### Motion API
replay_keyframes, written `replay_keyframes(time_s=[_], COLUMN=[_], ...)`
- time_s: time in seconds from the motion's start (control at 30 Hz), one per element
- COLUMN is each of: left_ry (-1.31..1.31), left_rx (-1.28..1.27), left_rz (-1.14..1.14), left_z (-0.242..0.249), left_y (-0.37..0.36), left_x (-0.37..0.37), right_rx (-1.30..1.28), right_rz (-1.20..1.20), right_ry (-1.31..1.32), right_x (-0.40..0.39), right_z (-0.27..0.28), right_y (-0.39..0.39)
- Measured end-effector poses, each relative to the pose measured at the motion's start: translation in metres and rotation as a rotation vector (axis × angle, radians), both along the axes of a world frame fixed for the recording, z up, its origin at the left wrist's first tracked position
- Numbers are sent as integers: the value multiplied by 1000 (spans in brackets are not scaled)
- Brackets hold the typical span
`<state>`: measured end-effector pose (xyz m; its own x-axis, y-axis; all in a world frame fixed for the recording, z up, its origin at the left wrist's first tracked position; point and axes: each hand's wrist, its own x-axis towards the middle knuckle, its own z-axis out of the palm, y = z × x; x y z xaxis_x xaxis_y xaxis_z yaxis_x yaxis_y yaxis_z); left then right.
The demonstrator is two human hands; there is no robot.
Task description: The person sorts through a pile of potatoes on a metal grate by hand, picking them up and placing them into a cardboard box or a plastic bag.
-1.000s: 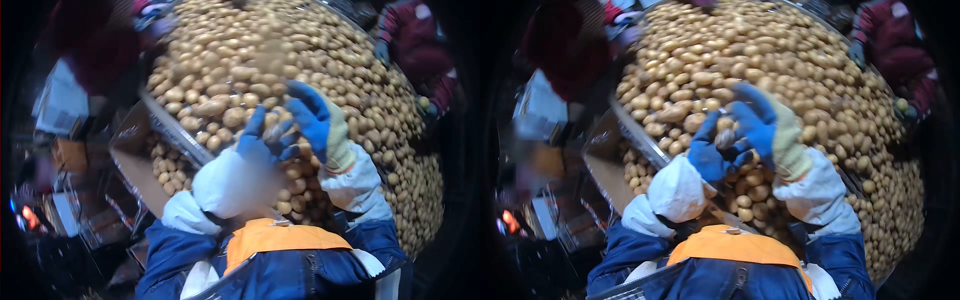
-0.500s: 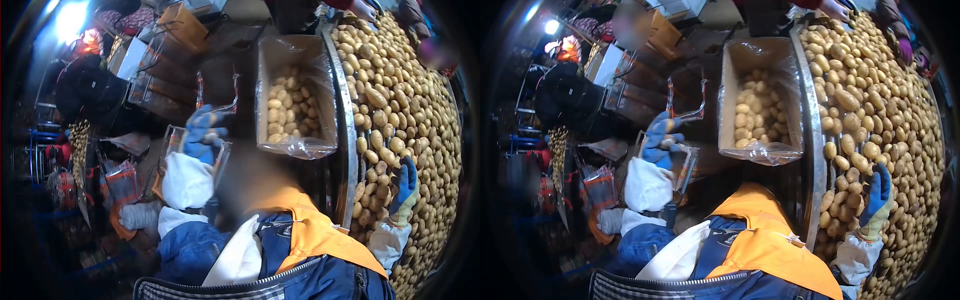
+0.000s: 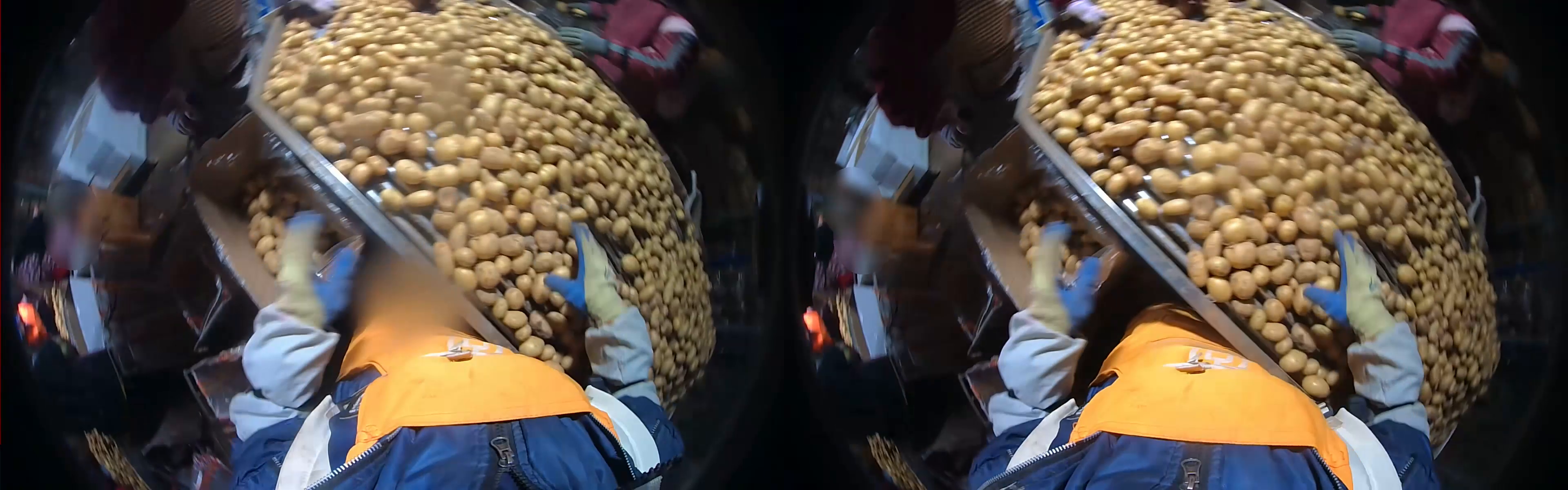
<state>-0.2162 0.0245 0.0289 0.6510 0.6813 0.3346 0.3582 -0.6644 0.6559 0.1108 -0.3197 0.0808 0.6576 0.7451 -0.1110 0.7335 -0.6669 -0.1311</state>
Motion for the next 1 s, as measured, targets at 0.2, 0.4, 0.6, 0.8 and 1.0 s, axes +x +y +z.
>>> replay_keyframes(time_s=[0.2,0.4,0.6,0.8,1.0], left_ry=[334,271,290,66,-73], left_rx=[255,389,267,14,-86], left_rz=[-1138,-1081,-927,-997,-764], left_z=[14,-1,-14,-38,8], left_y=[-100,-90,-42,-17,43], left_x=[157,188,223,246,182], right_rx=[-279,28,23,98,108], right_rz=[-47,-92,-29,99,121], right_ry=[25,70,-99,110,-147], right_x=[-63,-34,4,70,59], right_z=[-29,-49,-68,-39,14], right_y=[-82,-1,97,122,180])
